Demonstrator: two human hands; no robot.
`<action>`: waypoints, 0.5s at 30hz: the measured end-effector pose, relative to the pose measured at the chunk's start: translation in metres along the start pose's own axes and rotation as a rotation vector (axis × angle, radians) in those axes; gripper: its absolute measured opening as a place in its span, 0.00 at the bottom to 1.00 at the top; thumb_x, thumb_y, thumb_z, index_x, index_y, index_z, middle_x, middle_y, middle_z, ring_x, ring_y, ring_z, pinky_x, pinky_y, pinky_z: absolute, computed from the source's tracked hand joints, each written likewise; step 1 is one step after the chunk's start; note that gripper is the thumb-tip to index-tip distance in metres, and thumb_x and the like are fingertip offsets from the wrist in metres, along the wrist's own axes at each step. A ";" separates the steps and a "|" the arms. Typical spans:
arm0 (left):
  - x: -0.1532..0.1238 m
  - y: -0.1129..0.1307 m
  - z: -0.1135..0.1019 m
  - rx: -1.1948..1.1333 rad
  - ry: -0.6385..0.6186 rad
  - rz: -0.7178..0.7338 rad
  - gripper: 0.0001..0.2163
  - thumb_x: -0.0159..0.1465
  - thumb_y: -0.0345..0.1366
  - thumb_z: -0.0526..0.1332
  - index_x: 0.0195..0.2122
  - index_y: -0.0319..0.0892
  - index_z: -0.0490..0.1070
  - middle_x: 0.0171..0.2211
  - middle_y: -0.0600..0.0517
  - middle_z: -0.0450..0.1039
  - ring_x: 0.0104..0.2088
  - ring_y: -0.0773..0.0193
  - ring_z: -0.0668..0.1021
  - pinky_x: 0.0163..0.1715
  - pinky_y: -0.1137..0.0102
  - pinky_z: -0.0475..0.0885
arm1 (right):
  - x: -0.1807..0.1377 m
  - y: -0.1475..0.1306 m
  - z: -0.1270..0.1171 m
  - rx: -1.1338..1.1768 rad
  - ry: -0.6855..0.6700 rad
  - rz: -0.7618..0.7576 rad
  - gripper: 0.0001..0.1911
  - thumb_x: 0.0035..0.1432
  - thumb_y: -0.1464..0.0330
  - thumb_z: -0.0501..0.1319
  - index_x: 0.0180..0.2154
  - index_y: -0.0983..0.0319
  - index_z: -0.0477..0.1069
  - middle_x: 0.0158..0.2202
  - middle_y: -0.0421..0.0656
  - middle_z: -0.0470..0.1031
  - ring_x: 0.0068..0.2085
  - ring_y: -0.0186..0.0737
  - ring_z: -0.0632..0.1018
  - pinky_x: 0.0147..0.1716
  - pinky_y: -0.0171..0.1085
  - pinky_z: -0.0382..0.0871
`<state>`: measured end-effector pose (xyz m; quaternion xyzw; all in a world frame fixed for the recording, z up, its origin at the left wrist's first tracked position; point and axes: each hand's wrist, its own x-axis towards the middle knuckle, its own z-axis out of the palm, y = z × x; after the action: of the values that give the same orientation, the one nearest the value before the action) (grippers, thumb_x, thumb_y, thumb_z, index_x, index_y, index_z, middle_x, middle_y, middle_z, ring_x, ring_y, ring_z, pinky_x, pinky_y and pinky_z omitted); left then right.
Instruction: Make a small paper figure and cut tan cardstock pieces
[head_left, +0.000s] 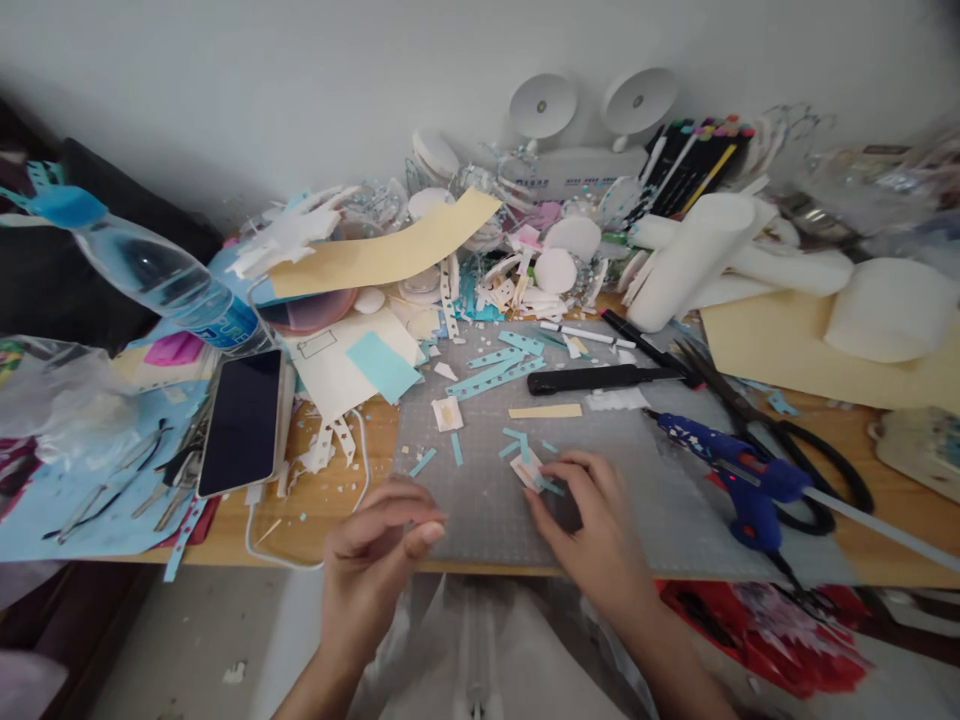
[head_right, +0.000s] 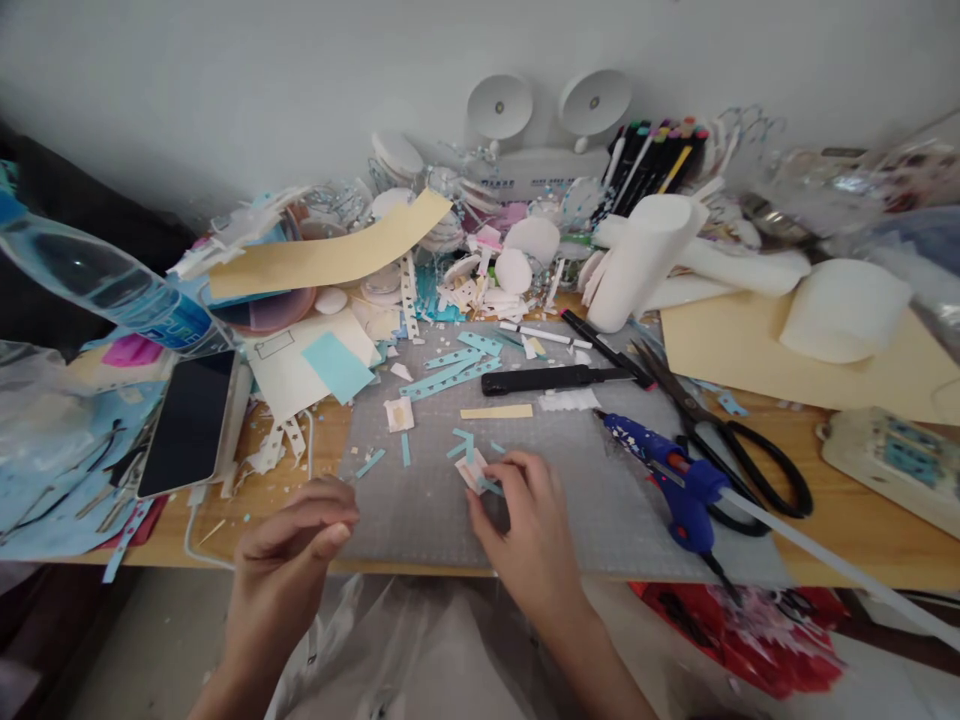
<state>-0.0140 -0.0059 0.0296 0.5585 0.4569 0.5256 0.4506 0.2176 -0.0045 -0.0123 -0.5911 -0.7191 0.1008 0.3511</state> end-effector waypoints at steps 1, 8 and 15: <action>-0.002 -0.003 -0.003 0.023 0.008 -0.021 0.05 0.63 0.31 0.67 0.35 0.51 0.81 0.32 0.56 0.76 0.36 0.67 0.76 0.38 0.74 0.71 | -0.001 0.000 -0.001 0.007 0.009 0.013 0.06 0.64 0.67 0.61 0.43 0.59 0.68 0.43 0.46 0.68 0.44 0.47 0.71 0.44 0.46 0.67; -0.003 -0.004 0.000 0.082 -0.026 -0.095 0.07 0.66 0.35 0.64 0.34 0.50 0.82 0.33 0.54 0.78 0.37 0.66 0.77 0.41 0.74 0.70 | -0.010 -0.011 -0.004 -0.043 0.106 0.260 0.13 0.60 0.58 0.64 0.36 0.58 0.64 0.31 0.41 0.71 0.34 0.45 0.72 0.34 0.42 0.63; 0.007 0.010 0.016 0.075 -0.091 -0.083 0.03 0.59 0.34 0.70 0.32 0.50 0.84 0.27 0.53 0.78 0.30 0.67 0.76 0.33 0.74 0.71 | -0.010 -0.033 -0.008 0.072 -0.079 0.305 0.15 0.63 0.56 0.62 0.42 0.59 0.63 0.29 0.40 0.73 0.30 0.43 0.73 0.31 0.40 0.64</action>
<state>0.0029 -0.0012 0.0397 0.5790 0.4781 0.4630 0.4710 0.1977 -0.0249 0.0086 -0.6758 -0.6303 0.2020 0.3243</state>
